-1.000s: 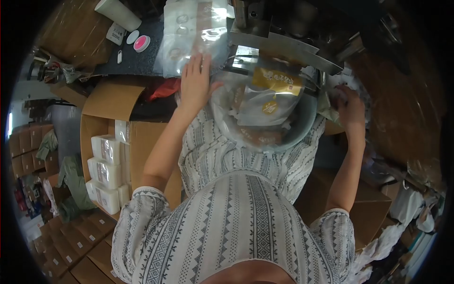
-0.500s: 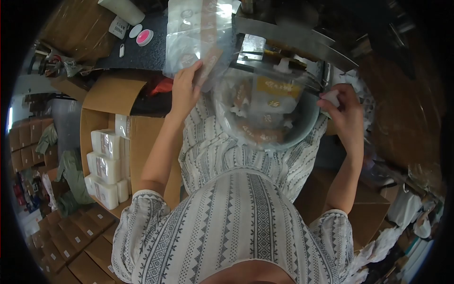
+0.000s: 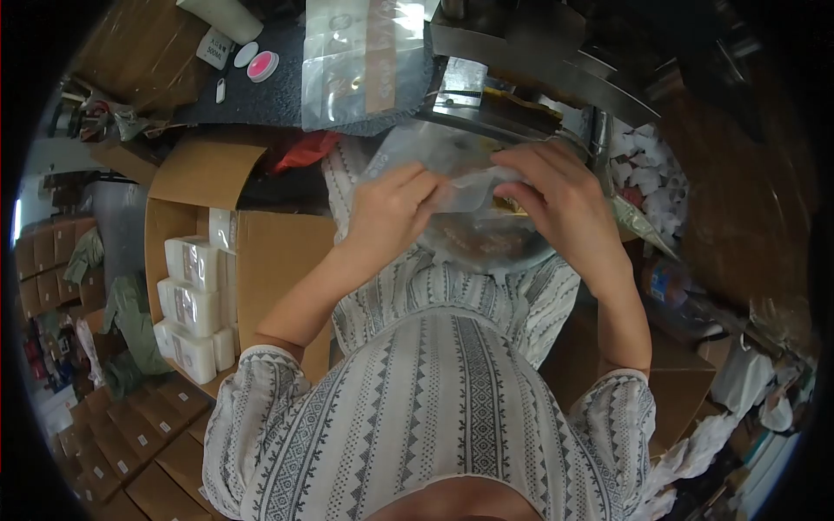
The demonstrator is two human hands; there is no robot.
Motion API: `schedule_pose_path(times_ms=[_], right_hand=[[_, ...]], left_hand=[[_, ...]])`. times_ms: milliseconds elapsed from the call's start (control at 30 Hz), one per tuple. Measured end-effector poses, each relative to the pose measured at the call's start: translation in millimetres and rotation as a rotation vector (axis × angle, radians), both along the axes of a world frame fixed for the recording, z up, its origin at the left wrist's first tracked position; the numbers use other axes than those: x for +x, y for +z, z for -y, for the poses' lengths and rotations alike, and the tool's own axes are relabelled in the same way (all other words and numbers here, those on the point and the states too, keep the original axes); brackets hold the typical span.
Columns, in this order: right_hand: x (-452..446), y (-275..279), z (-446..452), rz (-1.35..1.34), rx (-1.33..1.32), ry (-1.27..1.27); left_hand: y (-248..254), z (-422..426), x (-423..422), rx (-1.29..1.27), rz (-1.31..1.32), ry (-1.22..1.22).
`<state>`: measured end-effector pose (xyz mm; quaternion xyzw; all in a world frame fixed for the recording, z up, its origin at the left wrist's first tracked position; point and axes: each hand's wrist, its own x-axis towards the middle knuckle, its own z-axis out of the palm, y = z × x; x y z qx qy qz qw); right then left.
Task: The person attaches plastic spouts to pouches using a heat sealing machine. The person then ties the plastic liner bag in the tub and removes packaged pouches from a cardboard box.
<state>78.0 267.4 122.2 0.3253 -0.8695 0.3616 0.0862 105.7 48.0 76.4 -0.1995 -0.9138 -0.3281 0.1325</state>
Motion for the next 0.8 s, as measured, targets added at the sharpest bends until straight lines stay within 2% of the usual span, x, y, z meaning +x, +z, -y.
schedule_pose_path(times_ms=[67, 133, 167, 233, 267, 333, 367, 433, 467, 533, 567, 633, 667, 733, 800], right_hand=[[-0.9, -4.2, -6.0, 0.087, -0.035, 0.035], [-4.7, -6.7, -11.6, 0.459, -0.171, -0.119], [-7.4, -10.8, -16.2, 0.455, -0.170, -0.119], [-12.0, -19.7, -28.7, 0.179, -0.157, -0.338], [-10.9, -16.3, -35.4, 0.177, -0.155, -0.338], [-5.1, -8.4, -49.3, 0.190, 0.010, -0.394], [-3.6, -9.1, -56.2, 0.192, 0.011, -0.397], [-3.7, -12.1, -71.3, 0.230, 0.259, -0.679], [-8.6, -22.4, -83.4, 0.232, 0.259, -0.676], [-20.4, -50.5, -104.0, 0.132, 0.548, -0.789], [-21.3, -55.4, -109.5, 0.131, 0.545, -0.789], [-27.4, -58.3, -113.5, 0.258, 0.372, -0.723], [-26.8, -58.1, -114.3, 0.266, 0.372, -0.723], [-31.0, -53.2, -116.1, 0.356, 0.323, -0.666], [-30.0, -52.6, -121.3, 0.366, 0.292, -0.667]], left_hand=[[-5.9, -8.5, -2.2, 0.006, 0.047, -0.087], [-11.9, -23.0, -10.8, 0.215, 0.394, -0.181], [-17.3, -28.7, -18.3, 0.216, 0.390, -0.181], [-28.1, -38.5, -38.6, 0.414, 0.848, -0.116], [-28.6, -42.6, -49.7, 0.416, 0.846, -0.117], [-25.3, -50.3, -70.2, 0.666, 1.022, -0.130], [-26.1, -54.5, -76.8, 0.665, 1.025, -0.132], [-27.7, -59.2, -84.4, 0.963, 1.103, -0.060], [-29.1, -58.2, -82.7, 0.964, 1.104, -0.056], [-32.4, -52.7, -78.2, 0.884, 1.052, -0.068], [-30.9, -41.8, -79.4, 0.882, 1.050, -0.069], [-26.3, -3.0, -85.3, 0.380, 0.129, 0.193], [-36.9, 15.3, -85.8, 0.377, 0.136, 0.193], [-62.6, 42.1, -89.1, -0.522, -0.524, 0.375], [-68.1, 48.5, -76.5, -0.451, -0.493, 0.340]])
